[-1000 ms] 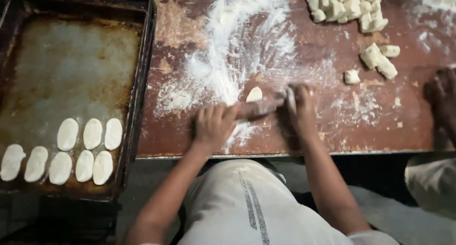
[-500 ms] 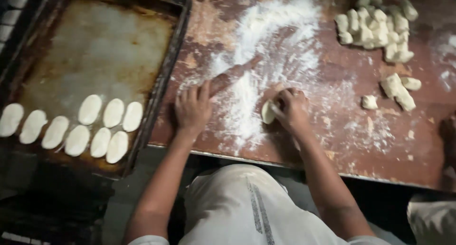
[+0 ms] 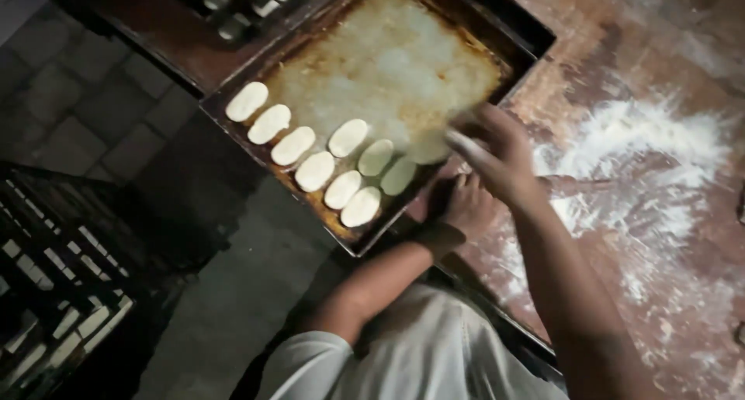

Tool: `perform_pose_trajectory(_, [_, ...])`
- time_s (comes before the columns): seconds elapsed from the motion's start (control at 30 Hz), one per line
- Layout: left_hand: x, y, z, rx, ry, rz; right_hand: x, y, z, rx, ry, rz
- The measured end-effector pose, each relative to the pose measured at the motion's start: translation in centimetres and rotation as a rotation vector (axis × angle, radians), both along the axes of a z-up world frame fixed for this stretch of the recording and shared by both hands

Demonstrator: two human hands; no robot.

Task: Rolling small pieces of dough into oval shapes using a rolling pin and arranging them on a baking tray.

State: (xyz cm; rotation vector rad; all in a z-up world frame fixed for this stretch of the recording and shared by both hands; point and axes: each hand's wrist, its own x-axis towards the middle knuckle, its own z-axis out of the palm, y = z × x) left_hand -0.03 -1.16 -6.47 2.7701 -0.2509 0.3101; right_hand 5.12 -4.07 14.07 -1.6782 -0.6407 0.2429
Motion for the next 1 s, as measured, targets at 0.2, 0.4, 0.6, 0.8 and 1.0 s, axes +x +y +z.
perform_pose_trajectory(0.2, [-0.6,3.7,4.9,-0.125,0.024,0.050,3.7,17.2,-5.2,0.175,0.107,0.201])
perform_pose_trajectory(0.4, [-1.2,6.3,8.0,-0.268,0.071,0.075,2.9,16.9,-3.6,-0.439,-0.414,0.008])
perform_pose_trajectory(0.6, [-1.0,4.4,8.9,-0.422,0.147,-0.033,-1.4,2.0,-2.3,-0.218,-0.500,-0.244])
perform_pose_trajectory(0.8, [-0.1,0.7,7.1,-0.356,0.002,-0.018,-10.9,-18.0,-9.0,-0.401,-0.328,-0.791])
perform_pose_trajectory(1.0, [-0.2,0.8,6.1,0.154,-0.225,-0.122,-19.0,-35.7,-13.5,-0.432,0.278,-1.189])
